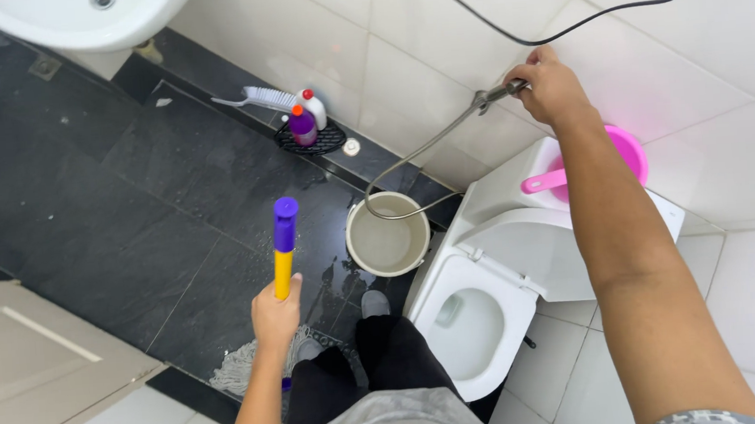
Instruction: The person mops a dark tiled bathroom floor using a yellow and purple mop. They then use a handheld shower head to rinse the mop head and spray water onto the floor to clean it. The person continues to mop the wet floor, moving around a white toilet and a bucket.
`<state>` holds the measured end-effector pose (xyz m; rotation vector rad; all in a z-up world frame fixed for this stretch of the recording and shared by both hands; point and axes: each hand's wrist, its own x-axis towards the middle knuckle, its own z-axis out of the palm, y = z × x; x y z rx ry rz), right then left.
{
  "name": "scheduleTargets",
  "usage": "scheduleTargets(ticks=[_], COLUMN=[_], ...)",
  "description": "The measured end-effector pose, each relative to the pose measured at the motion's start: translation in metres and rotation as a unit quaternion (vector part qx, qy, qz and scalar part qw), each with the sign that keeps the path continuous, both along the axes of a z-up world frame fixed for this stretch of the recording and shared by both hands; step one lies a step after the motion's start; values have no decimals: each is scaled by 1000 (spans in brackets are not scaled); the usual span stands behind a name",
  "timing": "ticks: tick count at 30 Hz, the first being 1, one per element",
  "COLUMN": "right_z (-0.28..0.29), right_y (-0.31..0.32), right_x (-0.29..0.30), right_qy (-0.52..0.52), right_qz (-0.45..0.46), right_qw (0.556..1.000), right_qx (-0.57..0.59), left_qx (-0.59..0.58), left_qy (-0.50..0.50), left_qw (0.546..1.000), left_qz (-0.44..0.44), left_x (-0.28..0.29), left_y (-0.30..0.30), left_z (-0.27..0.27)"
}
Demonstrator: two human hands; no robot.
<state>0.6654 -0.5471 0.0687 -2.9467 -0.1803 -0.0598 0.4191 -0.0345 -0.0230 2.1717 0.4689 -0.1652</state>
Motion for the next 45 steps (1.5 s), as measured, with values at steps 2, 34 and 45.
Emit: scheduleTargets(ticks=[2,34,45], right_z=[-8,-92,-123], right_y=[-12,11,143], right_x=[7,25,-101], right_qy=[-6,-4,141], right_qz=[10,-63,14], right_qw=[1000,984,964], right_qx=[0,-169,224], left_qx=[1,-3,-61], left_qy=[21,88,91], left_qw=[1000,994,975], left_qz=[3,66,192], left_x=[3,10,-42], left_y=[-8,-27,11], left_z=[0,5,-40])
